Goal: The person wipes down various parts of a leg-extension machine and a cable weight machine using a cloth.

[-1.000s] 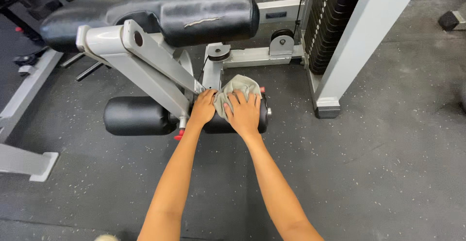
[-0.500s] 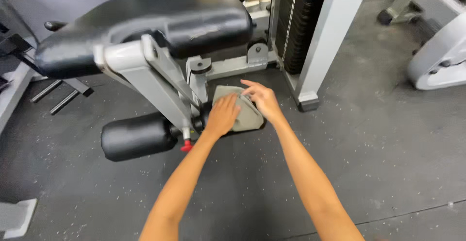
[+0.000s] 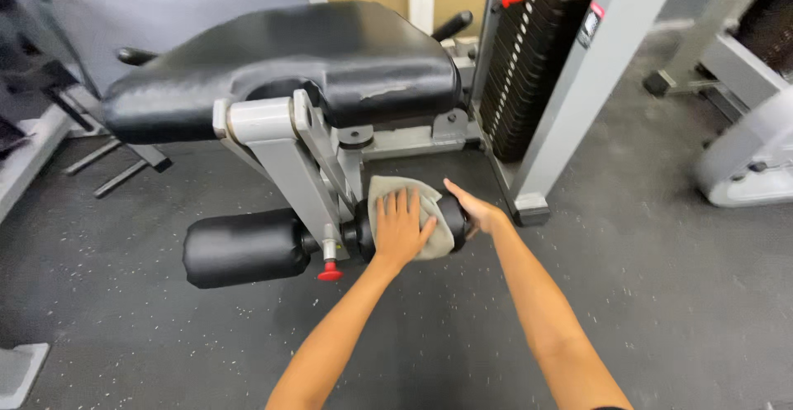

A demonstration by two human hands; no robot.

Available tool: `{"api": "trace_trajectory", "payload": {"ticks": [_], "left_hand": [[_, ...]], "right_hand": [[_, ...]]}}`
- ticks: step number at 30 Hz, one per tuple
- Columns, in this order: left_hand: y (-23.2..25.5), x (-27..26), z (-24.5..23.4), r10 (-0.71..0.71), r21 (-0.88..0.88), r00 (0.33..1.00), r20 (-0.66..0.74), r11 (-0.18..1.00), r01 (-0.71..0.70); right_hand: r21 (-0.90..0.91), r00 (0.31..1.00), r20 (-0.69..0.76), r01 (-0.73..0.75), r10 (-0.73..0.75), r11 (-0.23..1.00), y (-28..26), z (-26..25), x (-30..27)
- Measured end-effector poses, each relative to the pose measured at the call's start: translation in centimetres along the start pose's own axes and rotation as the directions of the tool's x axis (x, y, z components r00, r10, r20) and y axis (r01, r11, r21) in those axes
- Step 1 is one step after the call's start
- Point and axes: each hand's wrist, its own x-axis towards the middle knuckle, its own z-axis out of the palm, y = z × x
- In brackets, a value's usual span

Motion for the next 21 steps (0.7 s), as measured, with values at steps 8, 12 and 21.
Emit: {"api": "trace_trajectory", "payload": {"ticks": [8,12,21], "left_hand": [[1.4,-1.1,-0.5,-0.005,0.034,0.992,-0.129,0.999,0.010],[0.2,1.1,4.8,-0.076,0.013,0.995,-0.059,0.997,0.077],[4.2,-0.7,-0.3,-0.041,0.048,0.973,-0.227,0.997,0.053]], "right_hand": [[0.220,0.970,0.077,0.207,-0.229,0.953,5.6,-2.6,6.2],[0.166,0.885,0.046,0.451,-0.464,0.877,7.2,-3.5,4.1],[0.291,0.961,0.039,0.252,-0.274,0.923,8.0,-4.0,8.3]]}}
